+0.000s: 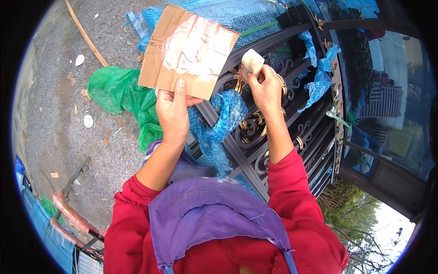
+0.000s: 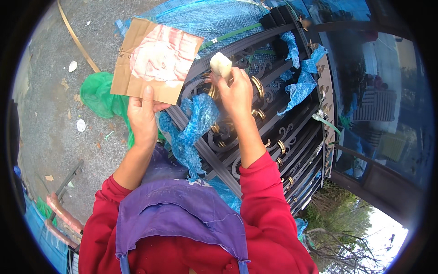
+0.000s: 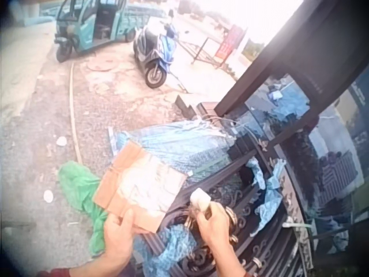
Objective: The person applies pink paint to ornate metal gate sections using a sponge, repeatedly dipping the sponge into paint on a cardboard palette. The person works on multiple gate sections laid out on the ground, focusing on decorative scrollwork and vertical bars.
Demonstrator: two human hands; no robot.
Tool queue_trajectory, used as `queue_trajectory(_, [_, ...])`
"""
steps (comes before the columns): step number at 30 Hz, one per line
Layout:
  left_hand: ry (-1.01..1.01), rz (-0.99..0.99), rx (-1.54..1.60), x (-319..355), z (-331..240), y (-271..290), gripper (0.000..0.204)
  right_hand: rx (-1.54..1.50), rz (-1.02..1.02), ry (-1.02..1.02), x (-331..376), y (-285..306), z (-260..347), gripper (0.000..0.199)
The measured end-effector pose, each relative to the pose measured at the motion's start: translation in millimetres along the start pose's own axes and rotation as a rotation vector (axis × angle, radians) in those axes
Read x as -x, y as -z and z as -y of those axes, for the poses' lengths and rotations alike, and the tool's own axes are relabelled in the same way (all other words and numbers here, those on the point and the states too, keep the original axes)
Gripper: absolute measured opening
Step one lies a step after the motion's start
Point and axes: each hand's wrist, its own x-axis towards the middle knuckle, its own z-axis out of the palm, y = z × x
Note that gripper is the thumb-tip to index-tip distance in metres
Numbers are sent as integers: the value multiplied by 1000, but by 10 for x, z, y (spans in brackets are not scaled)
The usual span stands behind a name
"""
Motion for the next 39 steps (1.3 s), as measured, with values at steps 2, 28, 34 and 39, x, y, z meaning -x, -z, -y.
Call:
queue_trajectory(2, [9,-3,4,6,-3,-5,34,1,-65,-47,-1,42,-58,29])
queue_trajectory(28, [31,15,49,-10,43,30,31,51,46,419,106,48,-96,20])
queue_trajectory(34, [38,8,65,-26,32,32,32,-32,-20,373,68,158,-168,28])
queue_trajectory(39, [33,21,25,-21,39,40,36,97,9,407,7,133,-168,25])
